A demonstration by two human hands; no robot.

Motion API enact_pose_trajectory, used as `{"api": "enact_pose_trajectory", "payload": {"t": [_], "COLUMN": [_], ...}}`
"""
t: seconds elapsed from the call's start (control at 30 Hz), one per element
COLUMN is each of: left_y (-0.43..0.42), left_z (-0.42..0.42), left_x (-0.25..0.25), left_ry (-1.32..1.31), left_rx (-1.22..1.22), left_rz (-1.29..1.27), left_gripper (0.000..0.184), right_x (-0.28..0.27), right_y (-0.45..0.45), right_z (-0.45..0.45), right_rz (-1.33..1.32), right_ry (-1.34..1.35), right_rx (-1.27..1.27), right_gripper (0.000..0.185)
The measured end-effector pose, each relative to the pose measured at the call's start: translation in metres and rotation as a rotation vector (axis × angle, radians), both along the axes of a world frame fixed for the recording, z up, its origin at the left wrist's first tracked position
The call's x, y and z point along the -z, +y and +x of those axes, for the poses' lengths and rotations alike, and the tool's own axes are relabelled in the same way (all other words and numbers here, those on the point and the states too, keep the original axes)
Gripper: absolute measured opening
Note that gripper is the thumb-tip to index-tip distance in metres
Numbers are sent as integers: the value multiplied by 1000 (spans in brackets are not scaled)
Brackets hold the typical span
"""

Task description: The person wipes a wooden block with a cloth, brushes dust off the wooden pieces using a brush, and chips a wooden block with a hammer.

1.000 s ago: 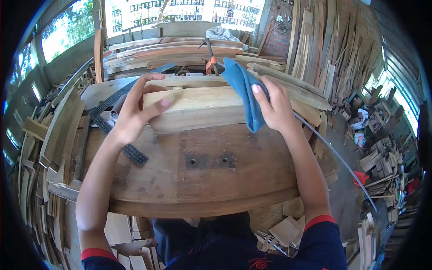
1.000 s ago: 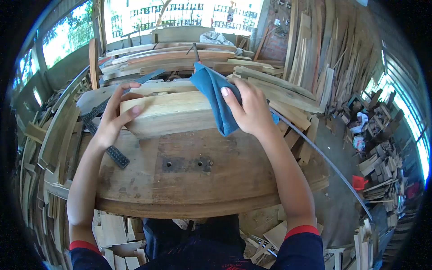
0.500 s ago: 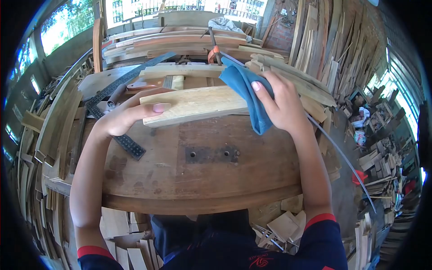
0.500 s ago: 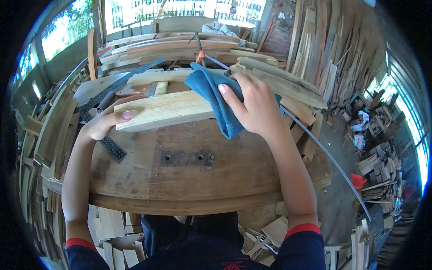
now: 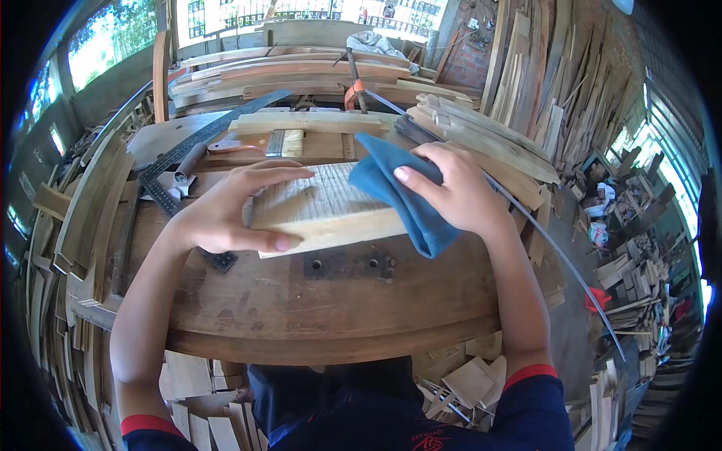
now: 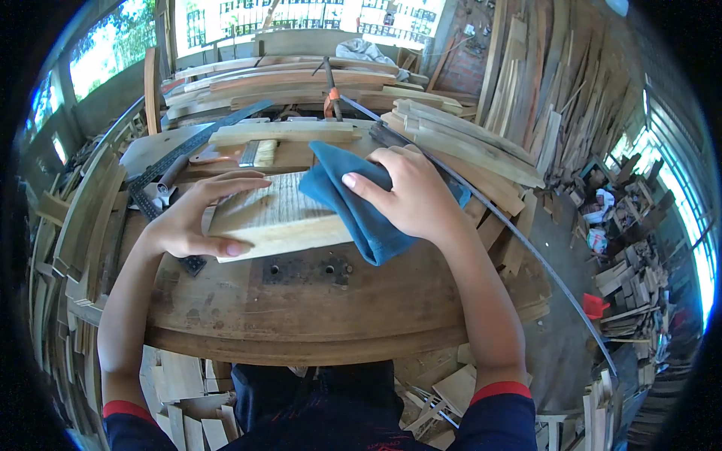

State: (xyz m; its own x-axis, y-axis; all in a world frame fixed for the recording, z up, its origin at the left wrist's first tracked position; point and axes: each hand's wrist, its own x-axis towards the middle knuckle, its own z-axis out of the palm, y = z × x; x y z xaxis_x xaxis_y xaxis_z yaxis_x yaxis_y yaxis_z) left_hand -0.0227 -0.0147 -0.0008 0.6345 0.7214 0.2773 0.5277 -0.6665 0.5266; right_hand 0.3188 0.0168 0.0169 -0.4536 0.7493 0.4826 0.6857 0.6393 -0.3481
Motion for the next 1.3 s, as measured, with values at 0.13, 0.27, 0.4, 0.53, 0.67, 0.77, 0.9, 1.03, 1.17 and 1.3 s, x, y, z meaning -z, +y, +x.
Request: {"api": "enact_pose_trajectory", "payload": {"t": [0.13, 0.27, 0.4, 0.53, 0.67, 0.77, 0.9, 1.03, 1.17, 1.3], "left_y": [-11, -17, -19, -18, -14, -14, -17, -9, -9, -9], "left_z": [11, 20, 20, 21, 19, 19, 21, 16, 12, 13], "left_x": [6, 6, 4, 4, 10, 5, 2, 10, 8, 10], "left_ry": [213, 234, 267, 213, 172, 198, 185, 143, 151, 135], "left_rx": [-42, -42, -58, -68, -90, -100, -104, -75, -68, -61], "left_rz": [137, 94, 127, 96, 59, 42, 1, 57, 49, 52], "left_gripper": [108, 111, 114, 123, 130, 135, 139, 140, 141, 140], "right_x": [18, 25, 29, 34, 28, 31, 32, 34, 26, 27], "right_y": [11, 19, 26, 18, 7, 31, 57, 25, 4, 66], "right_z": [3, 0, -12, -27, -40, -30, -36, -78, -91, -51], "right_rz": [100, 135, 84, 66, -3, -9, 99, 106, 39, 69], "right_ry": [-156, -190, -106, -17, -13, -18, -160, -104, -68, -144], "right_rx": [80, 198, 201, 78, -40, -52, 114, -79, -287, 10], "right_gripper": [54, 46, 39, 35, 33, 35, 34, 29, 32, 38]}}
